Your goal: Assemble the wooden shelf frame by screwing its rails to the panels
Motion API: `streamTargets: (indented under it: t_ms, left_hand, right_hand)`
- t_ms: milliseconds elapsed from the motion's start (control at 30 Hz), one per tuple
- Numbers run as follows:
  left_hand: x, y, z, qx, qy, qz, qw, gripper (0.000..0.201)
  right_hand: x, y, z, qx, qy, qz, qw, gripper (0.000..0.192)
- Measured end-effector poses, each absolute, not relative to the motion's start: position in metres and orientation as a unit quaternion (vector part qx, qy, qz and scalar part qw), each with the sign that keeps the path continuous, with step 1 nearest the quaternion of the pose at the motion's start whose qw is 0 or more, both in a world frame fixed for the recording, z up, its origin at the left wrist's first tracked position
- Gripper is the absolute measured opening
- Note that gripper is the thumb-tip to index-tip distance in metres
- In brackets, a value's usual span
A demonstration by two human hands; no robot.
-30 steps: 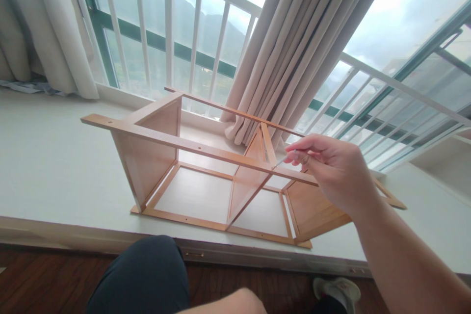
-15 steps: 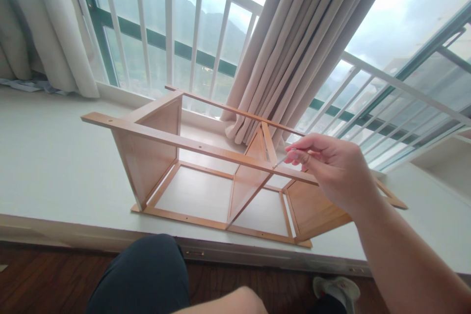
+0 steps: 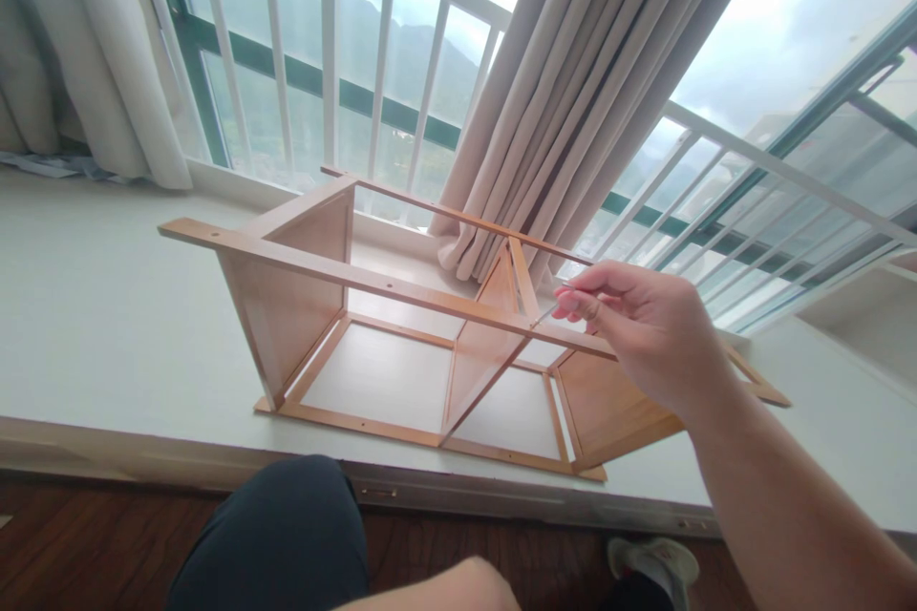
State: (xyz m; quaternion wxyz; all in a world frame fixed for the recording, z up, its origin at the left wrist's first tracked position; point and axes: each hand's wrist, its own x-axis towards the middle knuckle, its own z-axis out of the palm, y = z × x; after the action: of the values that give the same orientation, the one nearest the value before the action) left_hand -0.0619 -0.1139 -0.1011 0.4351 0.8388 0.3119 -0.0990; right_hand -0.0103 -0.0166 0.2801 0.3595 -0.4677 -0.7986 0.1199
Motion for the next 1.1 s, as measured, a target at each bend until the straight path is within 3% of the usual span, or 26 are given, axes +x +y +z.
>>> streamTargets:
  t_ms: [1100]
  left_hand:
    - [-0.0621,-0.1150,-0.0997,0.840,0.316,-0.084,0.433,0.035]
  right_hand:
    - [-0.0102,-0.0180,0.2769,-0.469,-0.802,0.117,0.352,0.028]
